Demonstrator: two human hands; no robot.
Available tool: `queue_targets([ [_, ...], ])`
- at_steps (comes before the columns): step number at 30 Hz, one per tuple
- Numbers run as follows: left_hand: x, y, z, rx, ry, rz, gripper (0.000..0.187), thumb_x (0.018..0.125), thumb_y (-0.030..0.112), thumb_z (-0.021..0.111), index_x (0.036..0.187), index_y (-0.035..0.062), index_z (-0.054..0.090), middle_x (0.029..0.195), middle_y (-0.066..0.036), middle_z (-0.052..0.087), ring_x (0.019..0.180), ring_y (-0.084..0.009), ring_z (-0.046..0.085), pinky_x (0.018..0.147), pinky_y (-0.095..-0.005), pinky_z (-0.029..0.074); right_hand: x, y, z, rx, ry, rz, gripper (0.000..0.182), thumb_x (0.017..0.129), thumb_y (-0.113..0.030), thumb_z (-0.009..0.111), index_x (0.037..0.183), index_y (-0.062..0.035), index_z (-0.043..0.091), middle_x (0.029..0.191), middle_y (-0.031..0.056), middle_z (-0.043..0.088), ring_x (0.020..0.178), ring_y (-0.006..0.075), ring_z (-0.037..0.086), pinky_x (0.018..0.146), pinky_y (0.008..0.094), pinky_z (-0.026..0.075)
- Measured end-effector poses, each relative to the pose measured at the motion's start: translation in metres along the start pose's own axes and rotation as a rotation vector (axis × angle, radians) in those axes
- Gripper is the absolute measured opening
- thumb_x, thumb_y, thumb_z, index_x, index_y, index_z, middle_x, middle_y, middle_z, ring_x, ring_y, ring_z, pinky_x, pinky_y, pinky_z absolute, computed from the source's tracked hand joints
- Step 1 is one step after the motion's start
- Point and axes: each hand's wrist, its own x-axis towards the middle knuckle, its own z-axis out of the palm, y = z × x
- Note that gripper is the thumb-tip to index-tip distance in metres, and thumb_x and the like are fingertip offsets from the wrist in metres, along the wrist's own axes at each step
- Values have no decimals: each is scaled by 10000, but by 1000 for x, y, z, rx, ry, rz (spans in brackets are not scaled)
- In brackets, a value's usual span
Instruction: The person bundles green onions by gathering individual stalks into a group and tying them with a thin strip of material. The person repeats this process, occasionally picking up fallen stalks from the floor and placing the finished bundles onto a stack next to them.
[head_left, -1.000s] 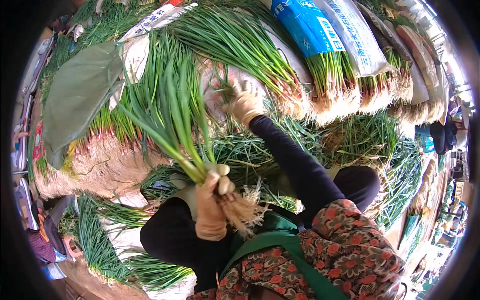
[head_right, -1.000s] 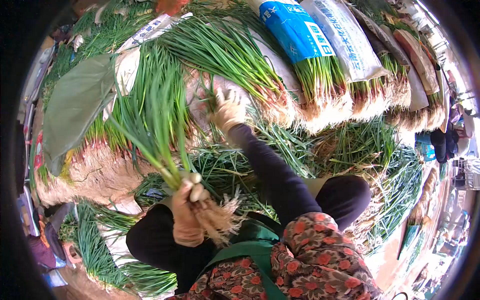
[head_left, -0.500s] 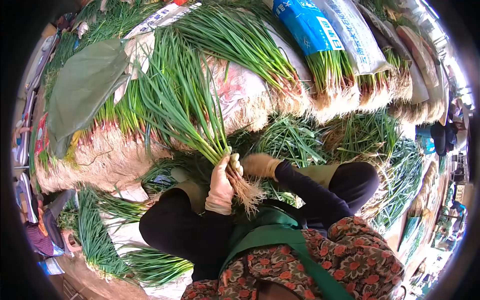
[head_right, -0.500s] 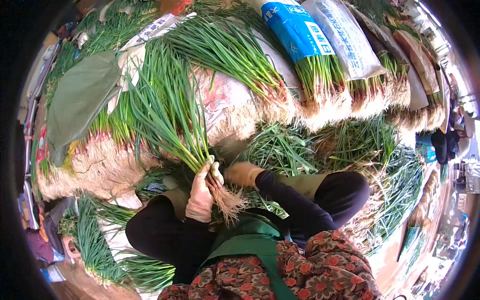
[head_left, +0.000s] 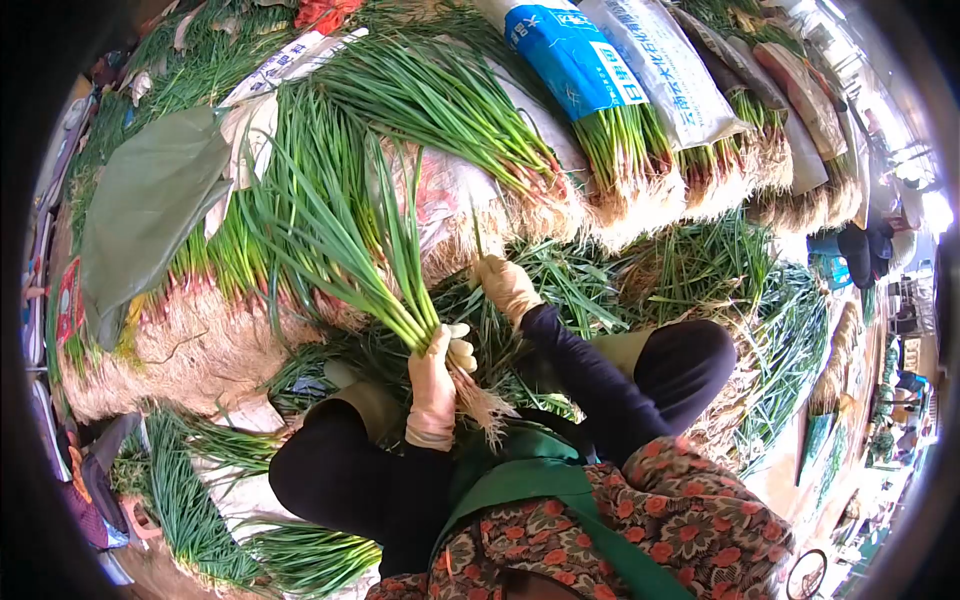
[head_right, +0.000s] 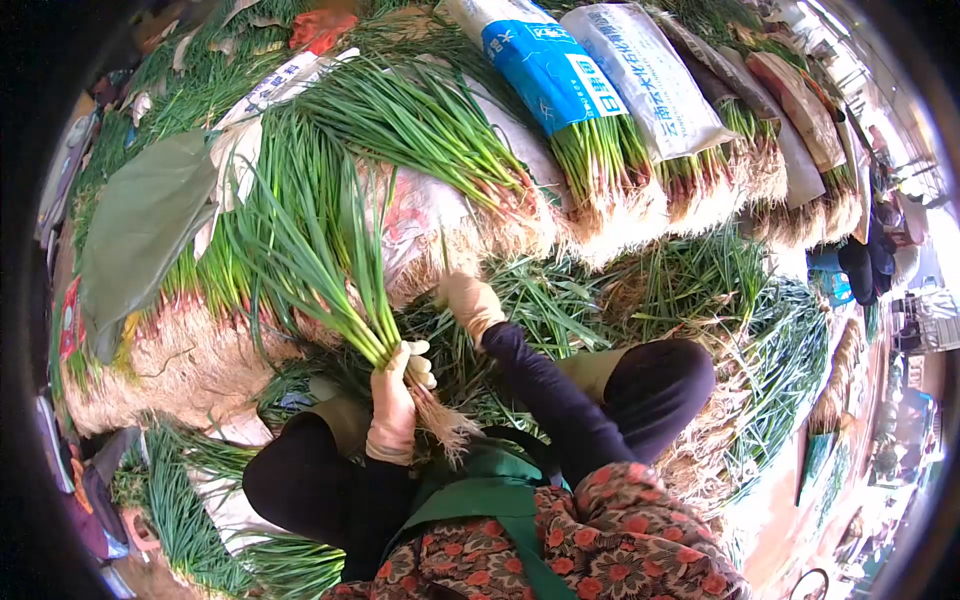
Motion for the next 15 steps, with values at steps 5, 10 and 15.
queue_targets([
  [5, 9, 13, -4, -83, 25, 59, 270, 944, 272, 481, 1026, 46, 606, 732, 6, 587, 530, -84, 491, 451, -244, 411, 28, 20, -57, -605, 65, -131, 446, 888, -415, 495, 1268, -183, 508, 1167, 147, 596, 940, 265, 639, 805, 335, 513],
  [10, 13, 6, -10, -231, -76, -54, 247, 954, 257, 457, 1040, 73, 599, 792, 23, 602, 563, -86, 535, 458, -255, 428, 71, 33, -77, 225, 512, -498, 422, 871, -167, 533, 1279, -90, 458, 1252, 183, 507, 1166, 276, 505, 979, 393, 404],
  [15, 16, 5, -7, -154, 27, -28, 248, 945, 224, 470, 1085, 56, 588, 889, -10, 638, 739, -116, 602, 631, -265, 510, 22, 34, -41, 10, -31, -230, 323, 863, -169, 583, 1159, -40, 572, 1052, 179, 606, 908, 250, 605, 779, 366, 505],
])
